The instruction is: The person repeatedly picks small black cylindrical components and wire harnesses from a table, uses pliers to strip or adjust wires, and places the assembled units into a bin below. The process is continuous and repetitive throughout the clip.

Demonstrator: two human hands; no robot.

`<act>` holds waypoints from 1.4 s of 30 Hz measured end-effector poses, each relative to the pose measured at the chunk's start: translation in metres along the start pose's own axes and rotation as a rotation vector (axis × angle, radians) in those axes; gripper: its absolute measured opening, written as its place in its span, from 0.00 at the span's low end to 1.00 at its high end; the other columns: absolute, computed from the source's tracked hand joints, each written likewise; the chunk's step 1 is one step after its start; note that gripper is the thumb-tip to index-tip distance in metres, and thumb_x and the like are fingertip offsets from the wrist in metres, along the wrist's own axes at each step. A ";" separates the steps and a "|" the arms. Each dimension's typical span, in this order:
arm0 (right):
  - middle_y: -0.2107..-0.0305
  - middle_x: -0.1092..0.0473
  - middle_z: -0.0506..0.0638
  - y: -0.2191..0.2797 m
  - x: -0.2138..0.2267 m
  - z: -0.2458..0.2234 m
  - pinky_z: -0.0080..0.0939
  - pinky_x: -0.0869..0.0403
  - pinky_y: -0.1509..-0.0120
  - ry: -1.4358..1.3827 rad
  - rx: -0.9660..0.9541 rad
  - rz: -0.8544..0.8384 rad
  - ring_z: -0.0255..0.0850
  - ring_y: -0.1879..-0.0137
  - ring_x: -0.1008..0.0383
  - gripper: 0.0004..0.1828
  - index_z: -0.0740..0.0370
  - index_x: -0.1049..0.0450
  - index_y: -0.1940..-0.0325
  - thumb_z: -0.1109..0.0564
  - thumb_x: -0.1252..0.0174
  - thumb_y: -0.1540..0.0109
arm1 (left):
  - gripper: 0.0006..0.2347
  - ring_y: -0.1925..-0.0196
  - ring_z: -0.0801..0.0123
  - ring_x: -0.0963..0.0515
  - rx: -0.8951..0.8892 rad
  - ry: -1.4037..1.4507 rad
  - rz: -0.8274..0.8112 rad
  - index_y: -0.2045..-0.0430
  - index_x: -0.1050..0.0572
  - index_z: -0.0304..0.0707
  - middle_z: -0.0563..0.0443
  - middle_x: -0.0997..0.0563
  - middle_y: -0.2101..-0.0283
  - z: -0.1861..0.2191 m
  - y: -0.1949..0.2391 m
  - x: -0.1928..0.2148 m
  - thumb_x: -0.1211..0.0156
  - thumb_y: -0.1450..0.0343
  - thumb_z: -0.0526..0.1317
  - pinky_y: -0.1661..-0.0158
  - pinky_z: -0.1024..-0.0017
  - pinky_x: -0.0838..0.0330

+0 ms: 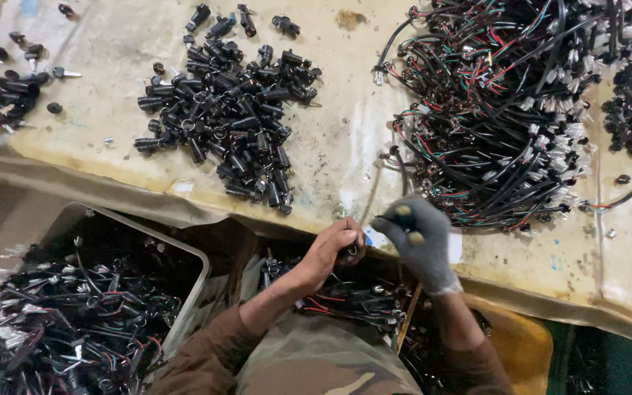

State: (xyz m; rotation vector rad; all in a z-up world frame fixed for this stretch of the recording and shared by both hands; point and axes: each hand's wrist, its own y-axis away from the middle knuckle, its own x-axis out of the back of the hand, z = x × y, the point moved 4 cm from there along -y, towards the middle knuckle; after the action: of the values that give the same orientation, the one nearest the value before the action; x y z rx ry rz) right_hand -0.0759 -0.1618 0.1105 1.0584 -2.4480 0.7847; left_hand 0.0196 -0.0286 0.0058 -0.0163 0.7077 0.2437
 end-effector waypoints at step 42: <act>0.79 0.43 0.45 0.065 -0.024 -0.020 0.35 0.44 0.75 -1.355 -0.526 -0.253 0.34 0.77 0.48 0.27 0.57 0.39 0.72 0.35 0.41 0.35 | 0.13 0.71 0.49 0.19 -0.376 -1.161 -0.168 0.66 0.21 0.36 0.44 0.19 0.71 0.030 0.056 -0.056 0.30 0.38 0.43 0.71 0.60 0.27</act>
State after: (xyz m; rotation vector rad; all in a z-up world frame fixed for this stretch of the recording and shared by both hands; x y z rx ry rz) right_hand -0.1070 -0.0993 0.0909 1.9539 -2.9962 -0.9818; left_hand -0.0148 0.0165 0.0679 -0.2698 -0.5000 0.1803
